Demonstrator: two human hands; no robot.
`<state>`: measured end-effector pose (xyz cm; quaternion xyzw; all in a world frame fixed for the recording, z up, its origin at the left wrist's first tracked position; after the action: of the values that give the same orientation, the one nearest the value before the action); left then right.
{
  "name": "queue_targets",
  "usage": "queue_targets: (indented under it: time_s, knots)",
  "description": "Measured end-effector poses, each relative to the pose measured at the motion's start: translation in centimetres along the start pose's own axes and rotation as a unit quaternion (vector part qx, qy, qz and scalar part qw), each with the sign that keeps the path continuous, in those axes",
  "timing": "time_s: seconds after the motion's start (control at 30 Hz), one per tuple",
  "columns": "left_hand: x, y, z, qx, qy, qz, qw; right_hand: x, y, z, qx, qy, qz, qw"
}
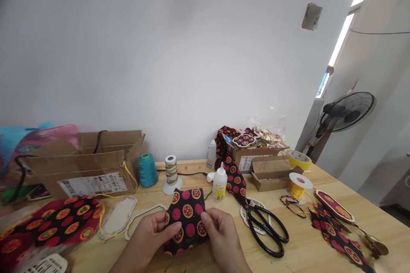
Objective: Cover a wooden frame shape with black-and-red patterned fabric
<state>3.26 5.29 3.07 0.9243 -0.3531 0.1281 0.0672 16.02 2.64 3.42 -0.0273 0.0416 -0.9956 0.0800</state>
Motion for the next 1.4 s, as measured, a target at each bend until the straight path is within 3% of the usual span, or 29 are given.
queue_targets:
  time_s: [0.2, 0.4, 0.63, 0.7, 0.83, 0.93, 1.07, 1.4]
  knots:
    - [0.7, 0.0, 0.0, 0.005, 0.029, 0.035, 0.999, -0.1, 0.1, -0.1, 0.003, -0.016, -0.021, 1.0]
    - [0.9, -0.4, 0.7, 0.005, -0.016, -0.013, 1.0, 0.5, 0.3, 0.2, 0.033, 0.001, -0.05, 0.998]
    - [1.3, -0.3, 0.2, 0.006, 0.007, 0.037, 0.999, 1.1, 0.3, -0.5, 0.031, -0.1, 0.017, 0.994]
    - [1.3, -0.3, 0.0, 0.015, -0.005, 0.026, 1.0, 1.0, 0.4, -0.3, 0.026, -0.078, 0.012, 0.997]
    - [0.4, -0.1, 0.0, 0.025, -0.067, -0.053, 0.996, 0.5, 0.4, 0.2, 0.0, 0.034, -0.032, 0.999]
    - [1.0, -0.3, 0.4, 0.015, -0.061, -0.016, 0.998, 0.0, 0.3, 0.1, -0.004, 0.046, -0.055, 0.997]
    - [1.4, -0.5, 0.2, 0.025, -0.033, 0.034, 0.999, 0.7, 0.0, 0.1, 0.0, -0.035, -0.012, 0.999]
    - [0.9, -0.4, 0.4, 0.026, -0.002, 0.037, 0.999, 1.6, -0.3, -0.1, -0.017, -0.172, 0.087, 0.981]
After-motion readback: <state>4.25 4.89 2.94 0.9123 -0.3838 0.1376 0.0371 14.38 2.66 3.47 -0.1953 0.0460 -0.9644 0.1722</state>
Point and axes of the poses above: each hand's wrist, its own y-axis away from the middle knuckle, its own x-axis out of the palm, z = x × y, the point moved 8 cm from there along -y, towards the middle knuckle, and after that the axes turned 14 degrees about z, right-handed, at the moved point
